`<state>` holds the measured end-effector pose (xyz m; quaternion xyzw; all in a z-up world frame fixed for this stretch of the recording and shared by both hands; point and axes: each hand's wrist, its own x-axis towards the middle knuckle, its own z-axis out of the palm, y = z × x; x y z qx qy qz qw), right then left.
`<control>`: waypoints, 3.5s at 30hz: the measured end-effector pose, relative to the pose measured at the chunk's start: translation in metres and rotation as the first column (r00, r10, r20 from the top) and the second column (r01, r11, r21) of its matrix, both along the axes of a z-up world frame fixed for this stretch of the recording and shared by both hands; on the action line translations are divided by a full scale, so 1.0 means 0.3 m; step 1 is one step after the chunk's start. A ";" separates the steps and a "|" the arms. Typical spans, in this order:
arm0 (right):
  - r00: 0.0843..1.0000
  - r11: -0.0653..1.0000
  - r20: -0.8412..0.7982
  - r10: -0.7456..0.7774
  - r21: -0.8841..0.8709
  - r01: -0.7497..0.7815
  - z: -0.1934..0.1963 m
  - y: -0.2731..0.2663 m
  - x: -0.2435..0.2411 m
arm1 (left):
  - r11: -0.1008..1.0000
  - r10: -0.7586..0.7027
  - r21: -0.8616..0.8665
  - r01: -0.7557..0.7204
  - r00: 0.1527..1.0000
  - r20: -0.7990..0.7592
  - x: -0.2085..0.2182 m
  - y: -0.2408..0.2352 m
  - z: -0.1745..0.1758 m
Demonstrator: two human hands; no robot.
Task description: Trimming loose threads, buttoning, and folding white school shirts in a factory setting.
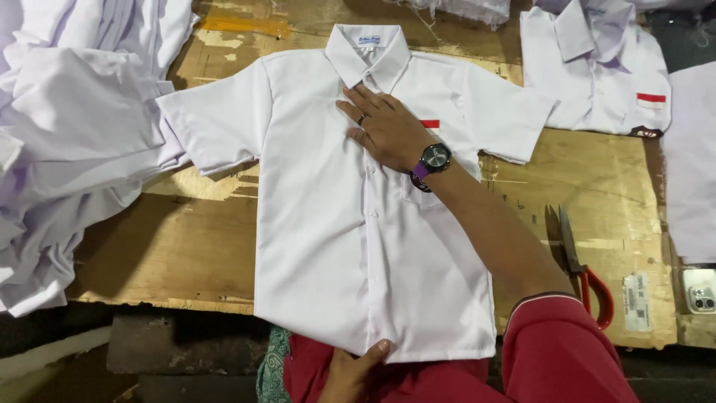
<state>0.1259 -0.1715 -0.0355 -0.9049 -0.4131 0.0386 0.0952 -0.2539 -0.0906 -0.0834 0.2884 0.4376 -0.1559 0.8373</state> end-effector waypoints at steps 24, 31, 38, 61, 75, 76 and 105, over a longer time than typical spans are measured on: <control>0.988 0.975 0.015 0.153 0.159 -0.154 -0.016 0.006 -0.136 | 0.874 -0.245 0.446 0.194 0.968 0.059 -0.038 0.017 -0.018; 0.985 0.971 0.052 0.167 0.165 -0.173 -0.016 0.005 -0.127 | 0.966 -0.120 0.233 0.108 0.992 0.039 -0.024 0.010 -0.006; 0.985 0.991 -0.109 0.133 0.039 -0.129 0.074 -0.035 -0.256 | 0.924 0.383 -0.020 -0.383 0.924 -0.026 -0.035 0.031 -0.048; 0.991 0.991 0.052 0.126 0.028 -0.127 0.035 -0.081 -0.307 | 0.989 0.127 -0.080 -0.124 0.991 0.031 -0.239 0.245 -0.195; 0.997 0.998 -0.057 -0.051 0.042 0.054 0.086 -0.093 -0.175 | 0.943 0.015 -0.311 0.115 0.922 0.387 -0.100 0.036 -0.067; 0.995 0.995 -0.019 -0.101 0.019 0.101 0.078 -0.083 -0.127 | 0.961 -0.110 -0.215 0.171 0.957 0.268 -0.090 0.018 -0.066; 0.962 0.962 -0.058 -0.268 -0.063 0.265 0.066 0.005 0.159 | 0.749 -0.595 0.182 0.637 0.767 -0.238 0.129 -0.006 0.230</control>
